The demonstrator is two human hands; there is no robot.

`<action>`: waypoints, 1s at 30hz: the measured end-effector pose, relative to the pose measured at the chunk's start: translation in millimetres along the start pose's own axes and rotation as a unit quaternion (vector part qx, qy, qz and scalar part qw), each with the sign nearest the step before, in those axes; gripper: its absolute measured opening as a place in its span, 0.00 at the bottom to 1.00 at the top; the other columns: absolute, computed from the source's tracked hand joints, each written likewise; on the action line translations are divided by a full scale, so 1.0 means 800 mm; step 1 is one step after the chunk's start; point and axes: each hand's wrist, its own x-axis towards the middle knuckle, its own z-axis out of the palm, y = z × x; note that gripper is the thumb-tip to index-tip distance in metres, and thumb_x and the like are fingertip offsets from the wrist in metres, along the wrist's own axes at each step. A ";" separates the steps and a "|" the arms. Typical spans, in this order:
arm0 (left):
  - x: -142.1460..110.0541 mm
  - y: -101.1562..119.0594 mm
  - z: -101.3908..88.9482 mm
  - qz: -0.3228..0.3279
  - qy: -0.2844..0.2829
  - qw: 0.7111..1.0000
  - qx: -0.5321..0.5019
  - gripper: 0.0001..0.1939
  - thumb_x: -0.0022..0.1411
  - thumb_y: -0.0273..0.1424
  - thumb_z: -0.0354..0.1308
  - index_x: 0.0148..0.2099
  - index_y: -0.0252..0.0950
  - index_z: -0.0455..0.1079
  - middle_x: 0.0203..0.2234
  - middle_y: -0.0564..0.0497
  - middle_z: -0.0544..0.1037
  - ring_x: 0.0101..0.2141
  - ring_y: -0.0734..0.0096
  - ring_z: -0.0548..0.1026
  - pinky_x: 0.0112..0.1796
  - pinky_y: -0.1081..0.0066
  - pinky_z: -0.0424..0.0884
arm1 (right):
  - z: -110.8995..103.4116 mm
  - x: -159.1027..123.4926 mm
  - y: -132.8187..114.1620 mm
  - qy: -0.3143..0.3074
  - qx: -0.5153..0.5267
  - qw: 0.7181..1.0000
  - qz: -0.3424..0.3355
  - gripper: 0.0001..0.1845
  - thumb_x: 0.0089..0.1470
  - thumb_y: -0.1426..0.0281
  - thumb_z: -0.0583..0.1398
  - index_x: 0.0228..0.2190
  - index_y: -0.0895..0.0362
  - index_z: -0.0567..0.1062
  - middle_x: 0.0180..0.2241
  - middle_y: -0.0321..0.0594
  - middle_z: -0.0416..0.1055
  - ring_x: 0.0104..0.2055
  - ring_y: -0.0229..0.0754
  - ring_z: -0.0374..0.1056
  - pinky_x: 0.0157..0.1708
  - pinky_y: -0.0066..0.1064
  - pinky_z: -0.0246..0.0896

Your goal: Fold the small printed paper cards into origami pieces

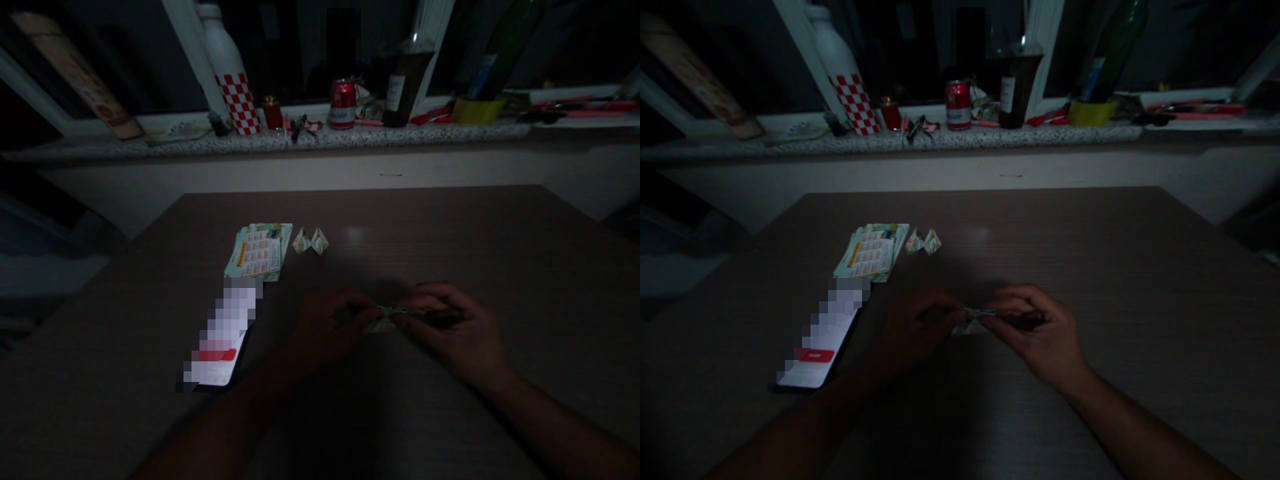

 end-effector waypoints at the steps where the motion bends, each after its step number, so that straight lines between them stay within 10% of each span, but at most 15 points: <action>1: 0.000 0.000 0.000 0.004 0.005 1.000 0.013 0.07 0.59 0.34 0.59 0.33 0.36 0.74 0.27 0.53 0.78 0.29 0.73 0.73 0.33 0.74 0.66 | 0.001 0.001 -0.002 0.008 0.005 1.000 0.013 0.12 0.43 0.69 0.69 0.32 0.54 0.73 0.26 0.38 0.79 0.26 0.41 0.76 0.25 0.28 0.72; 30: -0.002 -0.002 0.001 0.029 0.039 0.998 -0.045 0.05 0.58 0.31 0.60 0.31 0.36 0.75 0.25 0.52 0.77 0.26 0.74 0.72 0.29 0.75 0.65 | -0.013 0.005 -0.009 -0.062 -0.017 0.998 0.006 0.04 0.46 0.69 0.66 0.23 0.56 0.78 0.22 0.38 0.78 0.22 0.38 0.72 0.21 0.25 0.66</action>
